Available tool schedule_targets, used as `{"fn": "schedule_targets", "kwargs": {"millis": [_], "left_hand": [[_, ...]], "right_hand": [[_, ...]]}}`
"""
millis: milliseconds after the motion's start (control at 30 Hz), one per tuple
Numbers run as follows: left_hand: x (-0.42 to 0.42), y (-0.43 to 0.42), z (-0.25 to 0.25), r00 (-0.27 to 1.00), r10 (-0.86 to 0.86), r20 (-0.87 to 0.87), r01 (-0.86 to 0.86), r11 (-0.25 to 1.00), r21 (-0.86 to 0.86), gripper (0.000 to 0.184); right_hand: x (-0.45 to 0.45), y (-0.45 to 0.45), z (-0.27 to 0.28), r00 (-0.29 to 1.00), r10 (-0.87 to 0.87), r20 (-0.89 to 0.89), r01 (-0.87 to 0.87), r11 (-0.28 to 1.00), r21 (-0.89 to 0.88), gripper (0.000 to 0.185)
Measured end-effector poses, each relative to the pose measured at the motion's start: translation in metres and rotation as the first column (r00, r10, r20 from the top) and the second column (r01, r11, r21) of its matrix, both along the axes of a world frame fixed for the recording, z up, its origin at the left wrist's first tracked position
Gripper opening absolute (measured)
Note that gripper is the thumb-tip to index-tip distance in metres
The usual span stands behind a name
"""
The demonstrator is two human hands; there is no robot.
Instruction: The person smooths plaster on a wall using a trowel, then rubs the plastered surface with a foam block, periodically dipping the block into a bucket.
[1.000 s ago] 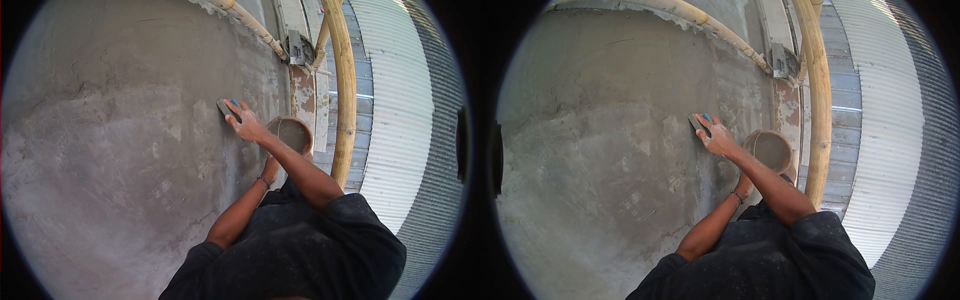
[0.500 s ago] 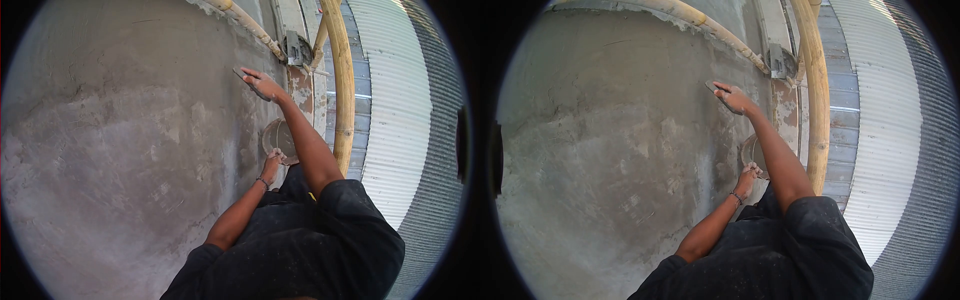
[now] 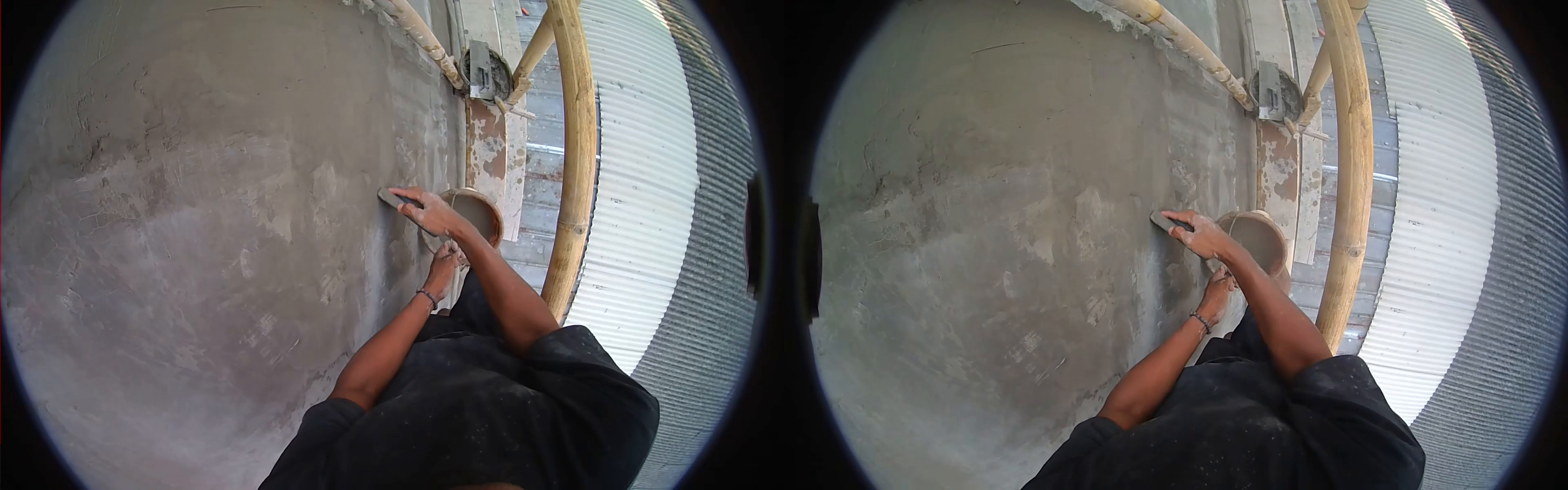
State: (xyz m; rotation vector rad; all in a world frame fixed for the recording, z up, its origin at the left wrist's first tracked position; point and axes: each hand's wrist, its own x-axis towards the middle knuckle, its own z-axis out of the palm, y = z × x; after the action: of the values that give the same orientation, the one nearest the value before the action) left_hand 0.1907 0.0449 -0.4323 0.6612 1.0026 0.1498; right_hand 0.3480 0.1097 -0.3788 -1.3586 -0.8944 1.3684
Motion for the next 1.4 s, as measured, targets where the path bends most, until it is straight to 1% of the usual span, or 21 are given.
{"fn": "schedule_targets", "kwargs": {"millis": [67, 100, 200, 267, 433, 533, 600, 767, 800, 833, 900, 933, 1033, 1100, 1133, 1167, 1233, 1267, 1333, 1367, 1400], "left_hand": [[0.012, 0.008, 0.040, 0.930, -0.164, -0.329, 0.186, 0.982, 0.036, 0.008], [0.009, 0.008, 0.030, 0.930, -0.167, -0.326, 0.190, 0.981, 0.040, 0.008], [-0.005, 0.004, -0.007, 0.999, 0.044, 0.026, -0.045, 0.998, 0.051, 0.010], [0.003, 0.003, 0.009, 0.998, 0.061, -0.033, -0.058, 0.996, 0.070, 0.011], [-0.003, 0.003, 0.004, 0.996, 0.075, -0.047, -0.073, 0.996, 0.042, 0.013], [-0.003, 0.003, 0.007, 0.996, 0.057, -0.063, -0.052, 0.996, 0.071, 0.015], [0.000, 0.004, 0.005, 0.997, 0.051, -0.052, -0.047, 0.996, 0.070, 0.013], [0.019, 0.007, 0.040, 0.940, -0.112, -0.321, 0.122, 0.992, 0.012, 0.014], [0.021, 0.003, 0.035, 0.954, 0.040, -0.298, -0.012, 0.995, 0.096, 0.016], [0.019, -0.001, 0.030, 0.943, 0.200, -0.267, -0.156, 0.972, 0.177, 0.019], [0.009, 0.013, 0.026, 0.986, -0.100, -0.137, 0.120, 0.981, 0.152, 0.018], [0.013, 0.010, 0.016, 0.998, 0.049, -0.031, -0.046, 0.995, 0.094, 0.015], [0.023, 0.017, 0.043, 0.998, 0.051, -0.035, -0.046, 0.989, 0.143, 0.008], [0.025, 0.019, 0.057, 0.997, 0.071, 0.001, -0.070, 0.986, 0.148, 0.008], [0.027, 0.017, 0.064, 0.996, 0.085, 0.020, -0.087, 0.985, 0.148, 0.008], [0.027, 0.014, 0.072, 0.996, 0.089, 0.027, -0.092, 0.985, 0.146, 0.008], [0.032, 0.017, 0.089, 0.995, 0.082, 0.060, -0.090, 0.986, 0.139, 0.008], [0.034, 0.018, 0.097, 0.994, 0.082, 0.070, -0.091, 0.985, 0.149, 0.008], [0.034, 0.019, 0.113, 0.995, 0.063, 0.073, -0.073, 0.988, 0.136, 0.009], [0.032, 0.021, 0.116, 0.994, 0.060, 0.091, -0.071, 0.989, 0.126, 0.009], [0.032, 0.022, 0.118, 0.992, 0.050, 0.119, -0.064, 0.991, 0.118, 0.009]], "right_hand": [[-0.018, -0.024, 0.006, 0.991, 0.125, -0.039, -0.127, 0.991, -0.043, 0.047], [-0.014, -0.023, 0.005, 0.992, 0.120, -0.035, -0.122, 0.992, -0.039, 0.047], [0.017, -0.003, 0.003, 0.968, -0.017, -0.250, 0.008, 0.999, -0.037, 0.048], [0.063, 0.032, 0.018, 0.950, -0.211, -0.231, 0.202, 0.978, -0.061, 0.047], [0.125, 0.119, 0.028, 0.938, -0.336, -0.078, 0.340, 0.940, 0.035, 0.048], [0.102, 0.121, 0.020, 0.958, -0.282, -0.041, 0.284, 0.957, 0.053, 0.048], [0.047, 0.074, 0.020, 0.942, -0.297, 0.154, 0.280, 0.952, 0.122, 0.048], [-0.024, -0.031, 0.036, 0.999, 0.041, 0.026, -0.042, 0.998, 0.036, 0.049], [-0.027, -0.041, 0.036, 0.993, 0.115, 0.041, -0.117, 0.991, 0.064, 0.049], [-0.016, -0.048, 0.043, 0.984, 0.042, -0.175, -0.051, 0.997, -0.049, 0.049], [0.020, -0.064, 0.043, 0.844, -0.232, -0.484, 0.134, 0.964, -0.228, 0.052], [0.040, -0.074, 0.047, 0.759, -0.365, -0.539, 0.224, 0.924, -0.310, 0.058], [0.076, -0.092, 0.058, 0.796, -0.429, -0.427, 0.199, 0.852, -0.485, 0.061], [0.078, -0.094, 0.044, 0.969, -0.206, -0.134, 0.083, 0.787, -0.611, 0.051], [0.073, -0.097, 0.016, 0.999, -0.049, 0.019, 0.052, 0.860, -0.508, 0.048], [0.066, -0.094, 0.003, 0.999, -0.045, 0.026, 0.052, 0.859, -0.509, 0.048], [0.054, -0.080, -0.019, 0.977, -0.032, -0.213, -0.143, 0.643, -0.752, 0.049], [0.039, -0.083, -0.070, 0.999, 0.034, 0.005, -0.023, 0.761, -0.648, 0.042], [0.018, -0.080, -0.147, 0.879, 0.157, 0.451, 0.180, 0.766, -0.617, 0.054], [0.011, -0.076, -0.082, 0.803, 0.121, 0.583, 0.303, 0.759, -0.576, 0.055], [0.010, -0.070, -0.054, 0.835, 0.125, 0.536, 0.277, 0.746, -0.605, 0.054]]}}
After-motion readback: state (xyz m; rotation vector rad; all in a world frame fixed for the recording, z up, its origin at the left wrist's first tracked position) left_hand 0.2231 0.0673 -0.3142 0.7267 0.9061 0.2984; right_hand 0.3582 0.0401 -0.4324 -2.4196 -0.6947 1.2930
